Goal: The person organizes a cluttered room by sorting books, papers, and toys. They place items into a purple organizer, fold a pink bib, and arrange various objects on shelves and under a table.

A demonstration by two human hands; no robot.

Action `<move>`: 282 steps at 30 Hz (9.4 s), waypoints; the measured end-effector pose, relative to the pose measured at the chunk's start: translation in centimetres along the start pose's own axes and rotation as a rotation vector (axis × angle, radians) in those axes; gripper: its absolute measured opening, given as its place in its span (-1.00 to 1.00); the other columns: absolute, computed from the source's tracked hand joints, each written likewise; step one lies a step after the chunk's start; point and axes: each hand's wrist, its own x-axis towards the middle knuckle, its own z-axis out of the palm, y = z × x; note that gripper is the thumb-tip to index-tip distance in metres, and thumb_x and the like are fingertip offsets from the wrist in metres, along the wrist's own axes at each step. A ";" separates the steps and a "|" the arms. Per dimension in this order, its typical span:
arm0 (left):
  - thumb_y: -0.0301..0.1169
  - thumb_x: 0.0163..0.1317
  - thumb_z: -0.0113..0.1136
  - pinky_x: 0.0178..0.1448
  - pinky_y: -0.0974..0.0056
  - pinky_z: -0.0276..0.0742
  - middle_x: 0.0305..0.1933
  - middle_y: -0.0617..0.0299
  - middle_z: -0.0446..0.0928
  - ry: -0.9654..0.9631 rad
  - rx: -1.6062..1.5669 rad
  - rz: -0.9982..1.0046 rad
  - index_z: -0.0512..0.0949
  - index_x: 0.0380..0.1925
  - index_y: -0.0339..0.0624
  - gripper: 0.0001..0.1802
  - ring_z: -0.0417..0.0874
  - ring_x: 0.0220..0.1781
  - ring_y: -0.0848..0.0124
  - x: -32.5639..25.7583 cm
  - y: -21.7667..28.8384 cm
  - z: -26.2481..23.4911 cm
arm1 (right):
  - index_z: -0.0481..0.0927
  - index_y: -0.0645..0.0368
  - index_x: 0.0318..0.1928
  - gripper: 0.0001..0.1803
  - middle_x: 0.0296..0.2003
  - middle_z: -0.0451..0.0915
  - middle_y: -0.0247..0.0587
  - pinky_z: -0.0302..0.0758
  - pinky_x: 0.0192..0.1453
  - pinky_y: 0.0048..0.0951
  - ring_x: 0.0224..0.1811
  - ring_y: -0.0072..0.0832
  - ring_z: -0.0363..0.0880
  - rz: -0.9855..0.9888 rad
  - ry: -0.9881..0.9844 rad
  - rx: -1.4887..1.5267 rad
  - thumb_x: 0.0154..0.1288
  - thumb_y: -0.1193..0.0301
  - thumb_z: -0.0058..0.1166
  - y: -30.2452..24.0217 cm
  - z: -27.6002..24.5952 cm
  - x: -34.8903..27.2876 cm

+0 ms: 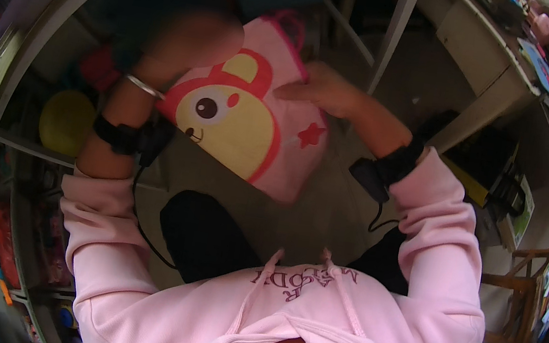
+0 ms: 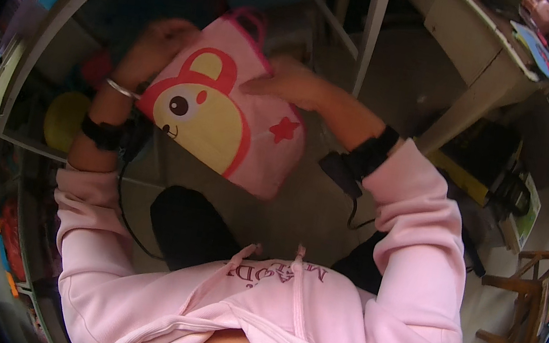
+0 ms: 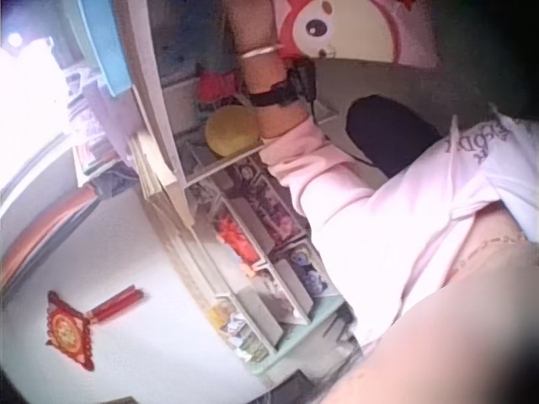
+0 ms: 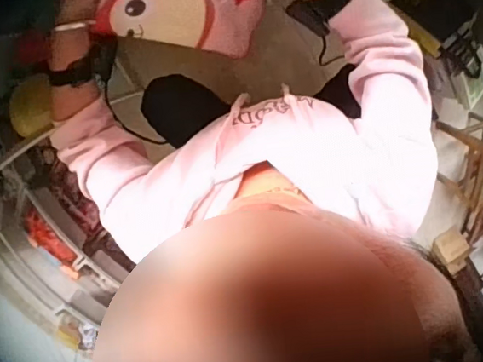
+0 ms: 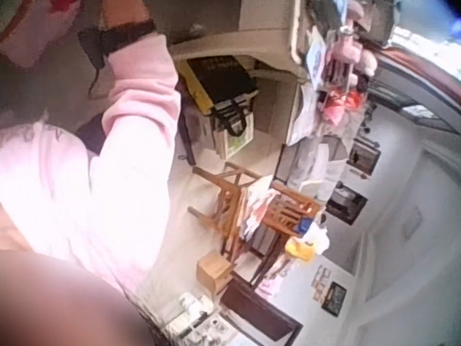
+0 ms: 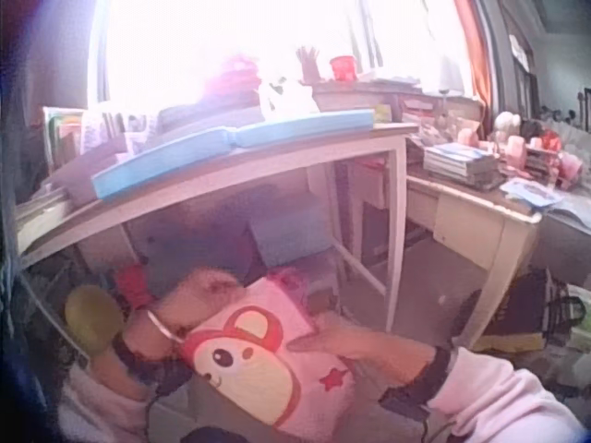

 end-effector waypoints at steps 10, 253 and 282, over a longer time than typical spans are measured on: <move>0.37 0.02 -0.10 0.38 0.02 0.04 0.31 0.07 0.20 -0.263 -1.591 -0.101 0.15 0.25 -0.20 0.00 0.18 0.34 0.22 -2.0 -9.2 6.6 | 0.48 0.37 -0.06 -0.56 -0.17 0.56 -0.13 0.52 -0.08 -0.36 -0.20 -0.34 0.56 -0.103 0.485 0.468 0.03 0.45 0.27 0.8 -3.3 0.5; -0.35 0.21 0.03 -0.31 0.36 0.53 -0.27 0.13 0.59 0.696 -0.862 -0.857 0.43 -0.08 -0.25 -0.70 0.63 -0.37 0.40 4.4 20.6 -22.2 | 0.48 0.23 -0.47 -0.85 -0.62 0.52 -0.32 0.41 -0.55 -0.58 -0.57 -0.67 0.51 0.329 -0.310 -0.358 0.11 0.40 0.09 -42.4 3.5 22.3; -0.29 0.17 0.13 -0.21 0.36 0.45 -0.37 0.20 0.56 -0.153 0.103 -0.671 0.52 -0.19 -0.29 -0.70 0.50 -0.36 0.49 20.6 16.1 -30.0 | 0.38 0.15 -0.10 -0.51 -0.18 0.44 -0.13 0.42 -0.04 -0.34 -0.10 -0.17 0.45 -0.070 0.301 -0.652 -0.11 0.52 0.24 -34.0 -1.4 1.8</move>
